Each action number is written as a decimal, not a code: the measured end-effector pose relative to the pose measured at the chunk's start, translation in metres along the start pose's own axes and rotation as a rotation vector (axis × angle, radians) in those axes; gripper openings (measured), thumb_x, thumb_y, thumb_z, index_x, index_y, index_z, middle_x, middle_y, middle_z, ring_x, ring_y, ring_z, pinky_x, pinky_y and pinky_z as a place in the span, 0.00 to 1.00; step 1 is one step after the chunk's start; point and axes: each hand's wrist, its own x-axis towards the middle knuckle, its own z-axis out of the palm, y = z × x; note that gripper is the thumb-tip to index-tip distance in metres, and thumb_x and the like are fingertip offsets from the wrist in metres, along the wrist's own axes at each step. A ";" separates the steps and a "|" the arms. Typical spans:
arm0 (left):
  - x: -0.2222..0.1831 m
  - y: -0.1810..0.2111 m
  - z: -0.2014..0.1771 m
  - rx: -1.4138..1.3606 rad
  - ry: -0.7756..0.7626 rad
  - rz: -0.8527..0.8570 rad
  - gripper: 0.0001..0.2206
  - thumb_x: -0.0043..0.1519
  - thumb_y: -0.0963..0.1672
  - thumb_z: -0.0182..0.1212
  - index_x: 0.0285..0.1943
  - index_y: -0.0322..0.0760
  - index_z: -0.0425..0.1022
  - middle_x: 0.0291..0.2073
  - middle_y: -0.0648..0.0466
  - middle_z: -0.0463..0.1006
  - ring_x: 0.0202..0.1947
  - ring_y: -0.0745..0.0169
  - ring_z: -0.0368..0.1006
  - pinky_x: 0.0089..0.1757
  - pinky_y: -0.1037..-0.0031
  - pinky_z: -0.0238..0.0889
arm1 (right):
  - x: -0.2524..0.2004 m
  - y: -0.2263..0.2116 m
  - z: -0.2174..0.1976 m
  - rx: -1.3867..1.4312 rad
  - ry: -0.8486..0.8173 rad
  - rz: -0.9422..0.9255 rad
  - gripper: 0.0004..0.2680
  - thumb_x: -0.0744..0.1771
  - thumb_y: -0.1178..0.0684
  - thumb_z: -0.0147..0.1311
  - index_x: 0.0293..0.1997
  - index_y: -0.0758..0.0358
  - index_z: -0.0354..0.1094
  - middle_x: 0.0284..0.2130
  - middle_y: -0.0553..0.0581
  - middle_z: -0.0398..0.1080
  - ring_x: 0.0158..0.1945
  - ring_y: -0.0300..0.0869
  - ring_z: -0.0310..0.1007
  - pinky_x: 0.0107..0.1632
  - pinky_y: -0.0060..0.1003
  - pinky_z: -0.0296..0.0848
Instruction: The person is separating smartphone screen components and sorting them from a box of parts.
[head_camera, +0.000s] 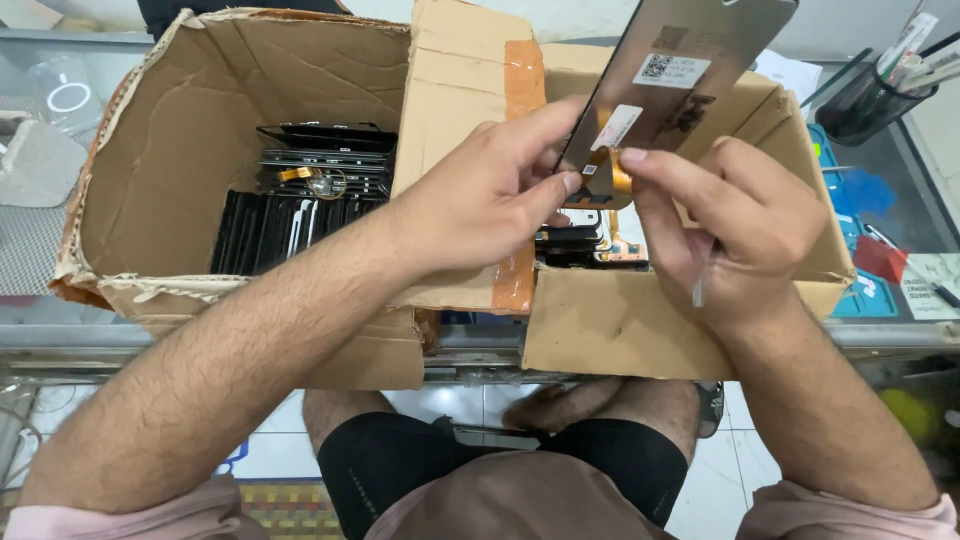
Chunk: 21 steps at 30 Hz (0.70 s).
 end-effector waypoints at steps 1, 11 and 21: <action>0.001 -0.001 0.000 -0.123 -0.004 -0.011 0.15 0.68 0.38 0.48 0.63 0.43 0.65 0.37 0.58 0.75 0.34 0.73 0.72 0.39 0.77 0.81 | 0.002 -0.001 0.002 0.063 0.035 -0.082 0.05 0.70 0.70 0.63 0.49 0.72 0.80 0.23 0.57 0.56 0.23 0.45 0.52 0.30 0.38 0.49; 0.006 -0.006 -0.003 -0.457 0.062 -0.128 0.19 0.69 0.36 0.48 0.68 0.44 0.61 0.54 0.55 0.79 0.47 0.71 0.77 0.42 0.72 0.87 | 0.013 -0.004 -0.001 0.146 -0.081 -0.481 0.07 0.68 0.56 0.55 0.39 0.69 0.78 0.19 0.55 0.55 0.18 0.44 0.51 0.23 0.38 0.50; 0.007 0.004 -0.006 -0.502 0.097 -0.263 0.22 0.64 0.39 0.53 0.69 0.38 0.63 0.28 0.52 0.75 0.27 0.55 0.81 0.27 0.70 0.86 | 0.035 0.002 -0.013 0.274 -0.205 0.485 0.14 0.72 0.63 0.57 0.66 0.75 0.65 0.49 0.66 0.72 0.52 0.45 0.74 0.46 0.32 0.78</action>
